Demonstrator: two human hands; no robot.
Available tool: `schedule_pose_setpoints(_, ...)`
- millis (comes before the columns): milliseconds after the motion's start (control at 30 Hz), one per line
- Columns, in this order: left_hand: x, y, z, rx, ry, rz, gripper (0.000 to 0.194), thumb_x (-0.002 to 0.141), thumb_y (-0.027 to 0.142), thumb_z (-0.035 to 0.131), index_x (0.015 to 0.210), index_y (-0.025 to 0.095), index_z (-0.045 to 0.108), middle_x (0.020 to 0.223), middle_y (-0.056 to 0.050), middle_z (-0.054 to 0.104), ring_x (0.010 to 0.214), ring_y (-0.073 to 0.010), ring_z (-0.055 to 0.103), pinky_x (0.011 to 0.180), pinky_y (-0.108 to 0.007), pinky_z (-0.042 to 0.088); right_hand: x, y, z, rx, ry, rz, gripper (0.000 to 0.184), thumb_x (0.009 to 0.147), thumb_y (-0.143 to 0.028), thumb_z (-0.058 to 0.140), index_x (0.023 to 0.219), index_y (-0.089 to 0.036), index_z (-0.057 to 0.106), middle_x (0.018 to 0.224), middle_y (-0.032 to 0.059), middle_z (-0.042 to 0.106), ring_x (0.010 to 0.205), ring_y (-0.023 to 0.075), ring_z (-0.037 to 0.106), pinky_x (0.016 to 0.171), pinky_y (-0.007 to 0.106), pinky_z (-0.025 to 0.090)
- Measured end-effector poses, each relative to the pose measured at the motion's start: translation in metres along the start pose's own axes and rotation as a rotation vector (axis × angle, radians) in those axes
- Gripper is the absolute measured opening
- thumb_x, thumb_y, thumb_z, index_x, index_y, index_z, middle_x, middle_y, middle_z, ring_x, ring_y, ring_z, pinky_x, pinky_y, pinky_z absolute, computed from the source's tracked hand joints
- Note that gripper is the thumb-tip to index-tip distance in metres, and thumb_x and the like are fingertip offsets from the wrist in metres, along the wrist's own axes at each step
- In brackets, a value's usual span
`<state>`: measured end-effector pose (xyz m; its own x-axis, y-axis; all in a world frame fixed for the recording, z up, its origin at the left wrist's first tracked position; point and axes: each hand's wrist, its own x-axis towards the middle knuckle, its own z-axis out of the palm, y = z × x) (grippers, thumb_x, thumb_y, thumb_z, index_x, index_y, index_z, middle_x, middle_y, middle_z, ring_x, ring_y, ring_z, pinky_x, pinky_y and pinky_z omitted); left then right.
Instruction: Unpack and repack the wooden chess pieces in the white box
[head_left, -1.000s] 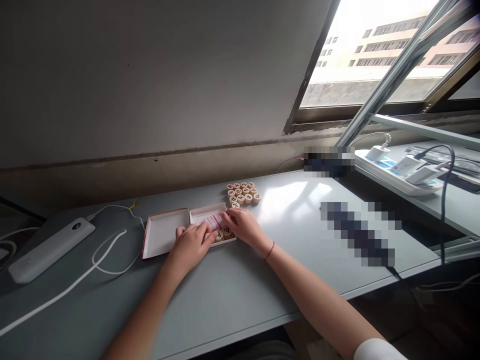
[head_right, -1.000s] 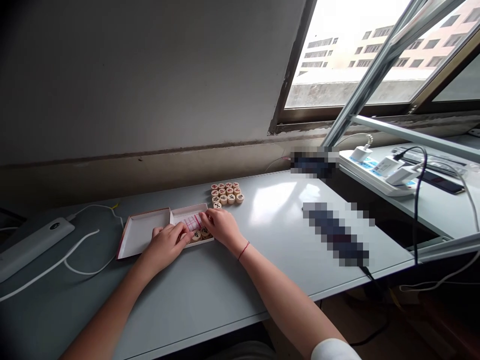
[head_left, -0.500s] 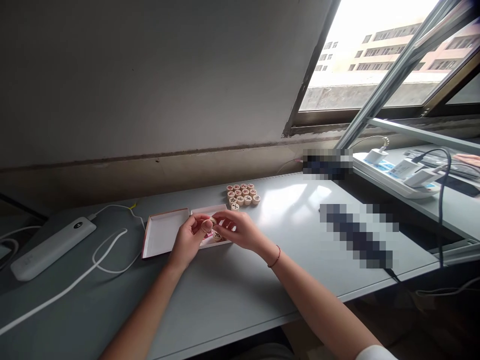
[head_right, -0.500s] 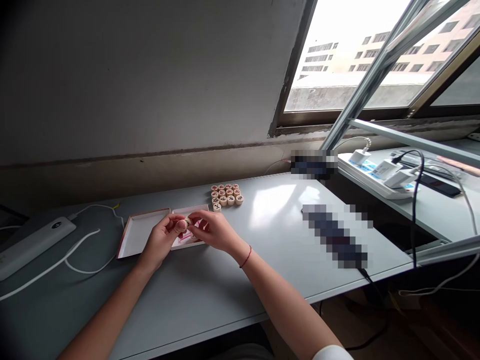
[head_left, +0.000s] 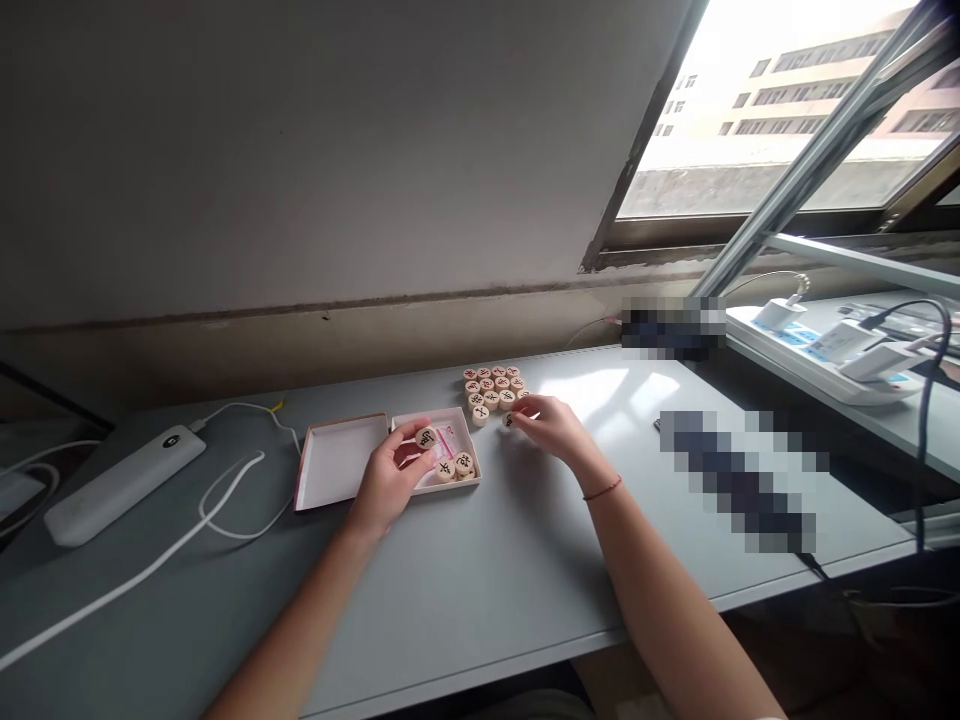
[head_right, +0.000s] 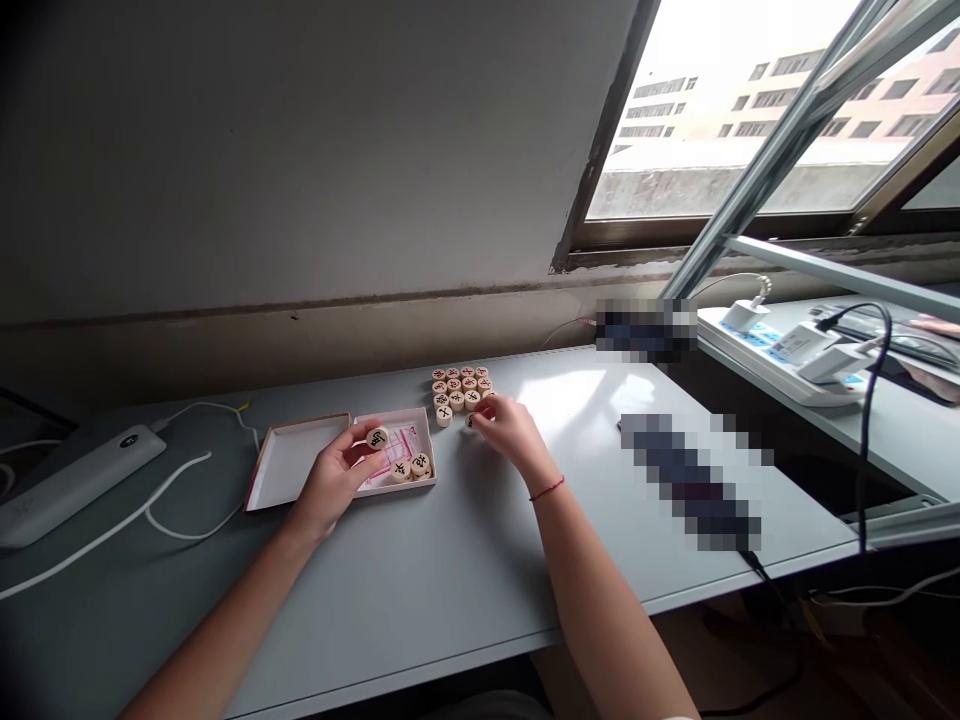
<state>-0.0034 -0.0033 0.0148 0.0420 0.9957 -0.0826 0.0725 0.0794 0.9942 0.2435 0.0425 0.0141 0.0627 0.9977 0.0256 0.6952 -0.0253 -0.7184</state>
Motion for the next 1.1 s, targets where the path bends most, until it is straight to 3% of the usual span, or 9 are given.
schedule_pose_setpoints(133,-0.003,0.003,0.002,0.142,-0.04,0.042,0.05,0.075,0.04,0.067,0.119,0.019,0.06,0.099,-0.005,0.068,0.088,-0.0178,0.066,0.081,-0.03,0.055,0.0,-0.002,0.007,-0.117,0.033,-0.007,0.011,0.078,-0.026,0.056,0.074,-0.019,0.064,0.077,0.0034,0.068,0.068,0.0154,0.06,0.058,0.024,0.041)
schedule_pose_setpoints(233,-0.007,0.005,0.004,0.353,-0.016,0.173,0.039,0.08,0.04,0.063,0.113,0.02,0.064,0.096,-0.005,0.067,0.08,-0.0164,0.065,0.077,-0.029,0.054,-0.007,-0.016,0.009,-0.07,0.054,-0.09,0.019,0.083,-0.035,0.054,0.073,-0.02,0.06,0.074,0.0025,0.066,0.063,0.0138,0.057,0.056,0.024,0.04)
schedule_pose_setpoints(400,-0.011,-0.002,0.007,0.635,0.021,0.462,0.027,0.086,0.036,0.059,0.109,0.023,0.064,0.1,-0.005,0.067,0.085,-0.0182,0.064,0.079,-0.029,0.052,-0.034,-0.052,0.028,0.229,-0.267,-0.444,0.025,0.084,-0.044,0.059,0.087,-0.02,0.06,0.08,0.002,0.066,0.061,0.0103,0.055,0.054,0.021,0.042)
schedule_pose_setpoints(500,-0.01,-0.008,0.007,0.698,0.029,0.531,0.026,0.089,0.034,0.055,0.112,0.023,0.062,0.102,-0.005,0.067,0.089,-0.0187,0.065,0.079,-0.028,0.052,-0.042,-0.061,0.038,0.217,-0.249,-0.501,0.019,0.084,-0.038,0.06,0.088,-0.019,0.059,0.077,0.001,0.064,0.061,0.0099,0.056,0.055,0.021,0.043)
schedule_pose_setpoints(600,-0.008,-0.008,0.004,0.784,0.038,0.584,0.03,0.09,0.034,0.056,0.118,0.023,0.06,0.104,-0.006,0.066,0.095,-0.0203,0.063,0.087,-0.031,0.049,-0.036,-0.053,0.034,0.209,-0.191,-0.511,0.017,0.086,-0.035,0.057,0.093,-0.02,0.061,0.081,0.0018,0.065,0.065,0.011,0.059,0.058,0.021,0.045)
schedule_pose_setpoints(700,-0.004,-0.006,-0.005,0.946,0.09,0.54,0.035,0.089,0.038,0.057,0.122,0.025,0.06,0.107,-0.007,0.062,0.1,-0.0233,0.059,0.092,-0.035,0.046,-0.024,-0.038,0.016,0.107,-0.015,-0.414,0.017,0.086,-0.033,0.056,0.097,-0.021,0.062,0.094,0.0039,0.067,0.065,0.0113,0.06,0.06,0.023,0.046)
schedule_pose_setpoints(800,0.001,-0.003,-0.017,1.08,0.082,0.413,0.03,0.091,0.042,0.05,0.111,0.027,0.068,0.106,-0.007,0.057,0.092,-0.0217,0.058,0.086,-0.034,0.047,-0.016,-0.023,0.001,-0.072,0.1,-0.291,0.015,0.083,-0.029,0.057,0.095,-0.023,0.064,0.093,0.0022,0.067,0.061,0.0111,0.059,0.062,0.025,0.045)
schedule_pose_setpoints(967,0.005,-0.001,-0.03,1.166,0.043,0.169,0.032,0.091,0.039,0.048,0.112,0.025,0.068,0.1,-0.007,0.054,0.08,-0.0189,0.06,0.077,-0.03,0.047,-0.016,-0.014,0.005,-0.356,0.044,-0.185,0.007,0.08,-0.025,0.058,0.086,-0.024,0.062,0.085,-0.0003,0.069,0.059,0.0132,0.056,0.058,0.025,0.037)
schedule_pose_setpoints(1100,0.007,0.001,-0.031,1.156,-0.024,0.05,0.033,0.091,0.033,0.041,0.114,0.028,0.064,0.093,-0.004,0.062,0.076,-0.0182,0.062,0.068,-0.026,0.044,-0.017,-0.018,0.014,-0.422,-0.022,-0.172,0.01,0.081,-0.022,0.055,0.091,-0.024,0.058,0.09,0.0006,0.068,0.068,0.0145,0.058,0.057,0.023,0.033)
